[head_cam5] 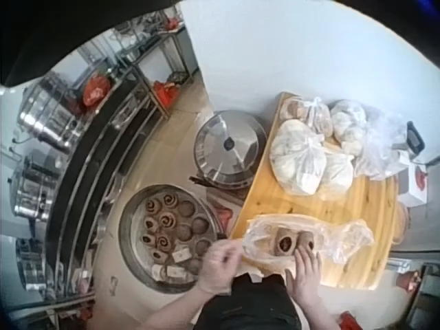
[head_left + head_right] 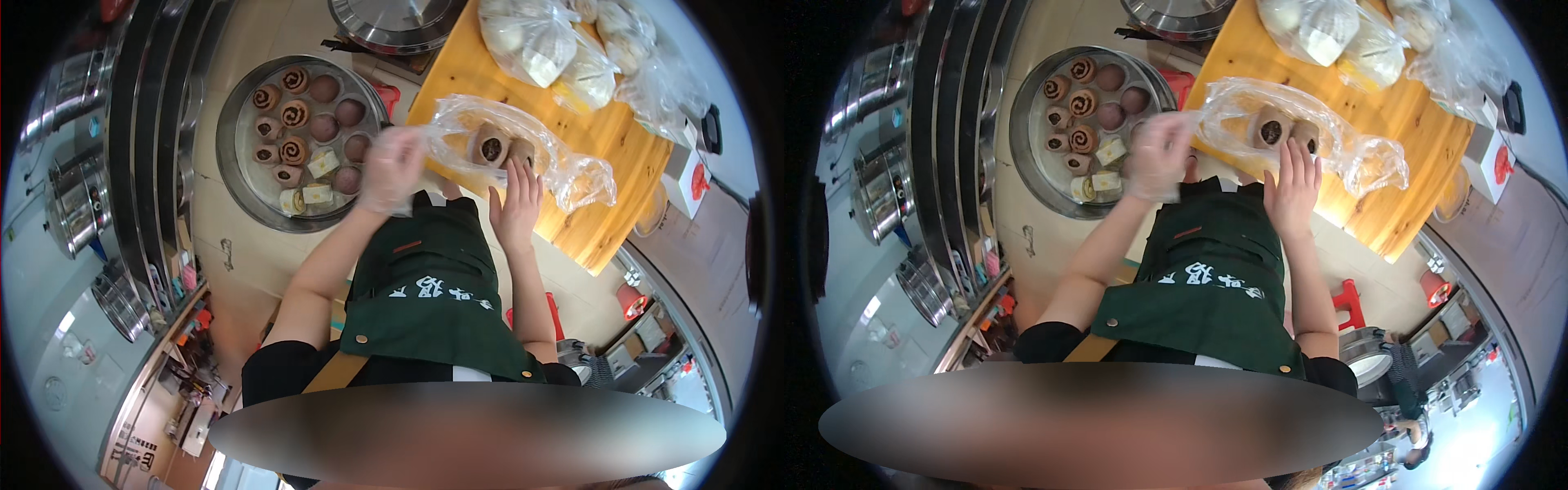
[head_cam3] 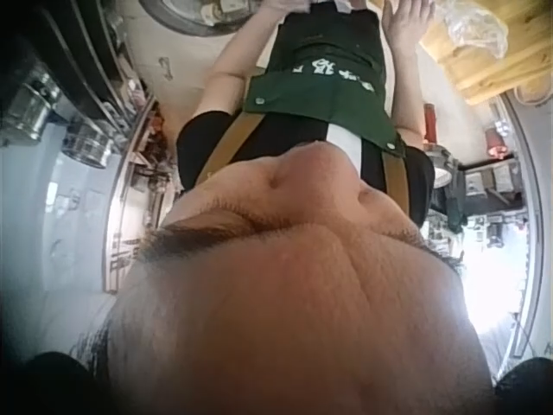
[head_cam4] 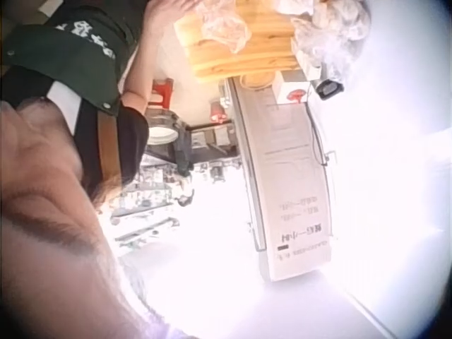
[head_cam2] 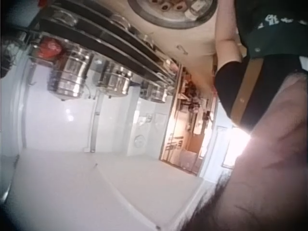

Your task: Placing various types of filled and shaped steamed buns into a steamer tray.

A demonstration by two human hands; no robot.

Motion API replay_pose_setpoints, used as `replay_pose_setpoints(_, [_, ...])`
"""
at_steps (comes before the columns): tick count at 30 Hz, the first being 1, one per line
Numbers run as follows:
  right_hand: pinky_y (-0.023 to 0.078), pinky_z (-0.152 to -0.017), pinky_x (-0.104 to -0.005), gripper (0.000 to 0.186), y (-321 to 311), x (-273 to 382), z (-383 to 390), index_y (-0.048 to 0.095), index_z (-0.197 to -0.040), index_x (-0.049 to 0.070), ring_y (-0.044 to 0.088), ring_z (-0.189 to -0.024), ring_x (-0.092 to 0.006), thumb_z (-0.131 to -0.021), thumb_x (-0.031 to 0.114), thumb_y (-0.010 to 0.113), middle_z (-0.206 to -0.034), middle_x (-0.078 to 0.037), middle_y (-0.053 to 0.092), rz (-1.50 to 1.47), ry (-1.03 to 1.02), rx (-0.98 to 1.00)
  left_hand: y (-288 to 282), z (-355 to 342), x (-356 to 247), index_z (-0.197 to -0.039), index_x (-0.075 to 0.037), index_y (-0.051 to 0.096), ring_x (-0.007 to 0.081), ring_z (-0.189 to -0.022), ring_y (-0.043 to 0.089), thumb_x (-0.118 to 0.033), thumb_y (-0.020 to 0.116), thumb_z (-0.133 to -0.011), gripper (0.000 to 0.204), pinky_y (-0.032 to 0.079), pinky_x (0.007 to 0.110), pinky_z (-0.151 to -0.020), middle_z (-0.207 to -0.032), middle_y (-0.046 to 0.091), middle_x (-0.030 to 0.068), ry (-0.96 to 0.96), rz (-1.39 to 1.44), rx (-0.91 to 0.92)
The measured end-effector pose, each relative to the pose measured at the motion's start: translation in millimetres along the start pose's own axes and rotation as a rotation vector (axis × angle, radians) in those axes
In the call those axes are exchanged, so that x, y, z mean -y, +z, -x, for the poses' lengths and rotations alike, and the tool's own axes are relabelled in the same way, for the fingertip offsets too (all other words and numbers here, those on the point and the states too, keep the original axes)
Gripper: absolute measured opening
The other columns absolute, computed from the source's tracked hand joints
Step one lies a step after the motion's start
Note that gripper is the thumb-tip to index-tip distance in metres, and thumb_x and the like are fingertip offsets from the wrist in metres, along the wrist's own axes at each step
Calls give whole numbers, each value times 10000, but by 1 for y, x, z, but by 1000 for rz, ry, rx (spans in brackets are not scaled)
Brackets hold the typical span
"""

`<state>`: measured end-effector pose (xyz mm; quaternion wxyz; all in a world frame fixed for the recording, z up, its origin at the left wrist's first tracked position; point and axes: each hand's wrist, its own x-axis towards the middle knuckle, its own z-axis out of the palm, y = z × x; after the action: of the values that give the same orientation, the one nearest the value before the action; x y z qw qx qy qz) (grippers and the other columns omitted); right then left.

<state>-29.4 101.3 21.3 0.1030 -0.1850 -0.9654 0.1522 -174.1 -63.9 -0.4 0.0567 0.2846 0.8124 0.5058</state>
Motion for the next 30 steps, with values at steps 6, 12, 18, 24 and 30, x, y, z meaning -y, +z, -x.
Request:
replay_pose_setpoints(6, [240,-1003,-501,228,20,-48,30,557,-901,52,519,-923,-243,-673,43,558,-850,-81,551,60,-106,282,123,-29,-35,-1069,7,513,311,-899,558,-251,680,-705,476,445,377,-783,-917,565,194,-238,-255,439])
replay_pose_setpoints(12, [267,-979,-528,122,16,-48,40,538,-804,67,516,-878,-233,-683,59,555,-794,-65,512,-49,-115,252,166,-21,-22,-1267,12,301,331,-1057,475,-363,753,-600,889,422,395,-855,-1159,426,209,-522,-585,604])
replay_pose_setpoints(18, [231,-997,-508,261,16,-67,39,568,-942,72,520,-915,-221,-684,77,609,-868,-51,544,-66,-91,243,165,-25,-29,-1318,-13,230,343,-1089,457,-344,771,-564,986,426,407,-855,-1206,374,210,-471,-667,691])
replay_pose_setpoints(24, [228,-999,-503,256,13,-73,33,567,-945,70,521,-920,-216,-693,81,606,-881,-46,550,-73,-126,240,159,-27,5,-1299,-44,303,274,-1069,492,-244,726,-583,855,440,389,-840,-1131,480,166,-505,-446,476])
replay_pose_setpoints(30, [224,-1006,-488,330,18,-68,33,537,-1038,68,515,-959,-223,-718,111,602,-948,-62,553,-82,-100,235,114,-25,-4,-1267,-72,376,284,-989,544,-133,560,-633,664,519,397,-700,-1162,476,140,-1137,825,481])
